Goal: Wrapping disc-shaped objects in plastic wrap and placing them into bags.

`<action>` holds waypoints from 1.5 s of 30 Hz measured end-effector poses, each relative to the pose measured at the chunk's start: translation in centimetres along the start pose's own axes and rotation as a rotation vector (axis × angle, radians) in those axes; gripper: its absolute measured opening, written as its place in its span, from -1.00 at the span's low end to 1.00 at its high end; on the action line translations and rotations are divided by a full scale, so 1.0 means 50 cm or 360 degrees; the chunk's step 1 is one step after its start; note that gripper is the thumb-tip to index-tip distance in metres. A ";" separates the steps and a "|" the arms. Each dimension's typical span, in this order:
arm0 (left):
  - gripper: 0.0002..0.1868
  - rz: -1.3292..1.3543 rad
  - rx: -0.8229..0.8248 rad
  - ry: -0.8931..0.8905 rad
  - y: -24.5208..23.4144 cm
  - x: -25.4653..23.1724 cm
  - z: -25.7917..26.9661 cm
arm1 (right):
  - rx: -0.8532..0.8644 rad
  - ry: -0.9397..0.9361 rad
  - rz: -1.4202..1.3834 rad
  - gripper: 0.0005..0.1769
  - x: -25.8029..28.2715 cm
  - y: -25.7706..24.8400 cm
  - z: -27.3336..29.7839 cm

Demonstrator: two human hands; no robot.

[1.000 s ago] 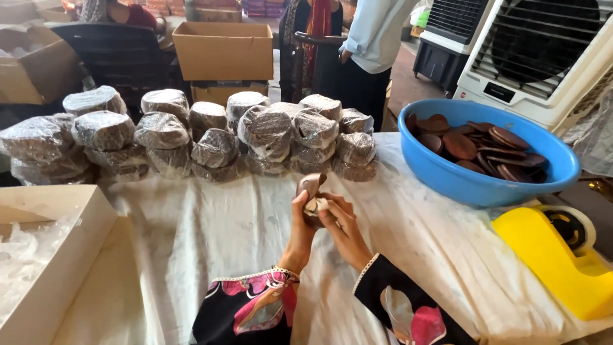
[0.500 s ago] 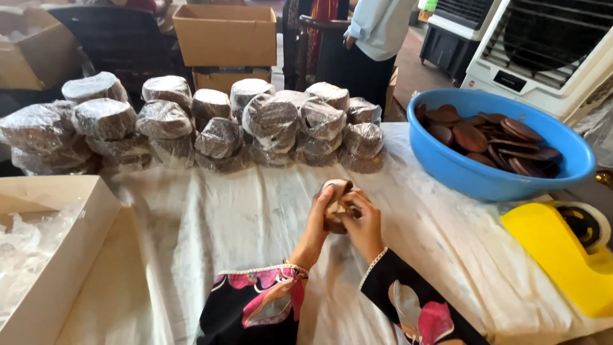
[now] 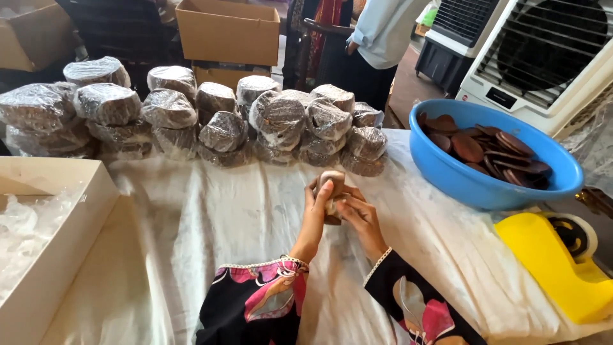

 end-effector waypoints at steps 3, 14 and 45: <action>-0.18 -0.0028 -0.0016 -0.0006 -0.008 0.009 -0.011 | 0.0249 -0.0156 0.0145 -0.82 -0.016 0.005 0.006; -0.22 -0.0040 0.0048 -0.0042 -0.008 -0.016 0.000 | 0.0147 0.0040 0.0138 -0.88 -0.034 -0.015 -0.019; -0.37 0.0096 0.0335 -0.0175 0.057 -0.047 0.039 | 0.0020 -0.0102 0.0190 -0.69 -0.027 -0.039 -0.002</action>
Point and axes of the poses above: each hand's wrist, its own z-axis away from the middle knuckle, its own y-axis out of the palm, x = y × z, the point moved 10 cm from there along -z, towards the middle knuckle, and after that the axes turned 14 degrees about -z, right-handed, at the moved point
